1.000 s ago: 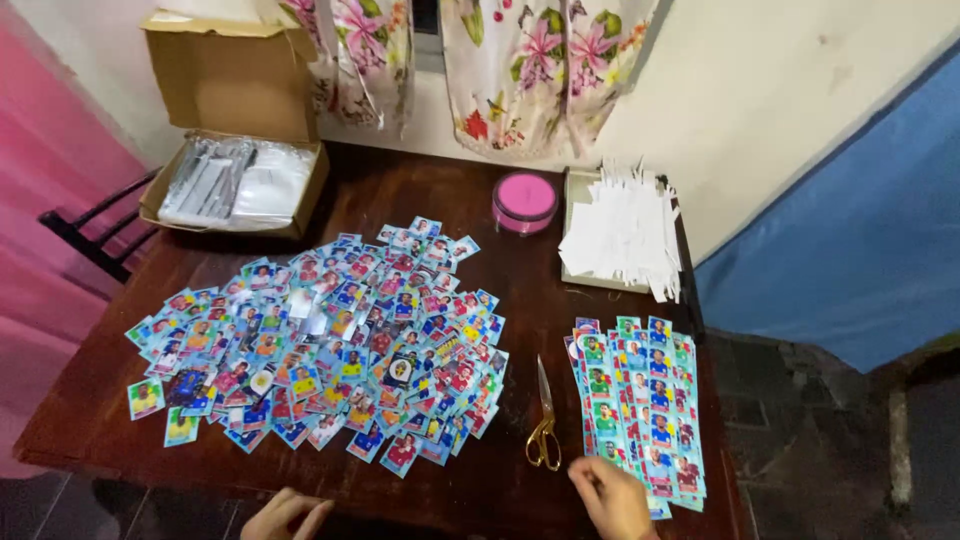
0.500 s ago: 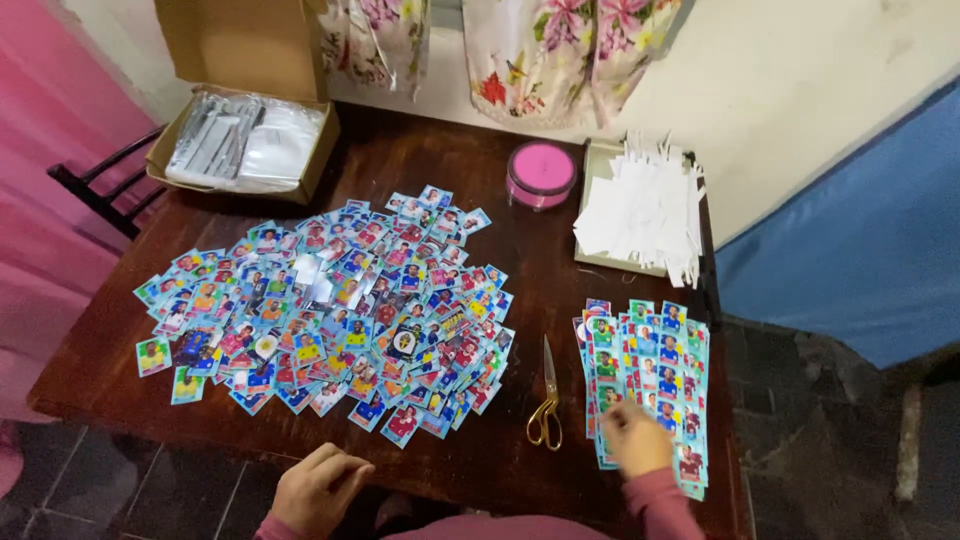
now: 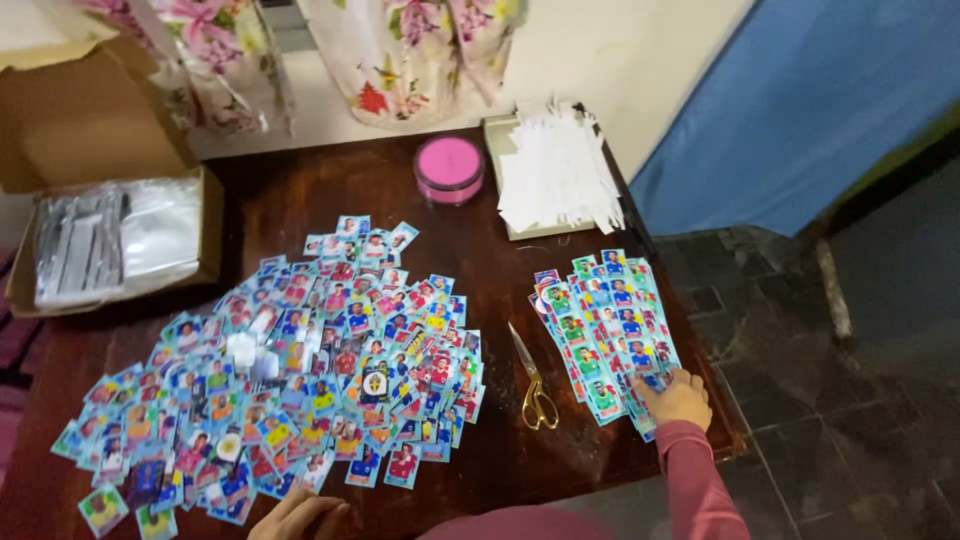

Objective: The person uses gold-handled scissors to cut individual stickers from long strips of paper. They pick up a strip, cut out a sticker, and place it onto a growing pile on the table. The process is repeated with multiple strips of stickers featuring various colorful designs.

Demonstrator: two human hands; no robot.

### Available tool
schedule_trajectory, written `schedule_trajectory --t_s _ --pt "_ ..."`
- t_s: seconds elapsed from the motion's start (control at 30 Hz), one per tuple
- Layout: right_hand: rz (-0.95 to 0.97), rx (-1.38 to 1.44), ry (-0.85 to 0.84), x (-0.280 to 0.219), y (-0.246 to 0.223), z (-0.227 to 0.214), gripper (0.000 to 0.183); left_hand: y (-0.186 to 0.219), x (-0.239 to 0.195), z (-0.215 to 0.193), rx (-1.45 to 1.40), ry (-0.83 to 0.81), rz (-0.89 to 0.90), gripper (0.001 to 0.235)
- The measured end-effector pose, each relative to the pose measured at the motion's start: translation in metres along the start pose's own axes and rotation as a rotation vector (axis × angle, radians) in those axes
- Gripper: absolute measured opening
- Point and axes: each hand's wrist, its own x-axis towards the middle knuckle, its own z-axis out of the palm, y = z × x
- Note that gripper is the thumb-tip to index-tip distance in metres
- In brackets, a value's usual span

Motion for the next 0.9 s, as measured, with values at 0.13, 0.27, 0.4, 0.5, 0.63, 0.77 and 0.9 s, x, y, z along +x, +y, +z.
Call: schedule_trajectory --t_s 0.13,0.27,0.4,0.5,0.63,0.77,0.9 --pt "0.050 0.025 0.090 0.004 0.008 0.030 0.084 -0.004 0.009 -0.010 0.075 -0.091 -0.059 0.017" --pt "0.072 -0.021 0.102 0.012 -0.011 0.023 0.083 -0.030 0.006 -0.017 0.051 -0.151 0.171 0.016" --pt "0.117 -0.035 0.037 0.019 -0.027 0.012 0.073 -0.036 -0.005 -0.019 0.022 -0.124 0.125 0.020" --pt "0.145 0.015 0.040 0.032 -0.010 0.028 0.064 -0.035 -0.021 -0.026 -0.023 -0.076 0.081 0.019" --pt "0.174 0.163 0.040 0.066 0.018 0.051 0.041 -0.030 -0.028 -0.030 0.077 -0.077 -0.043 0.020" --pt "0.191 0.275 0.035 0.068 0.018 0.040 0.034 -0.057 -0.034 -0.023 -0.013 -0.181 0.002 0.022" --pt "0.180 0.198 0.034 0.061 0.017 0.029 0.029 -0.036 -0.034 -0.028 0.048 -0.155 -0.088 0.020"
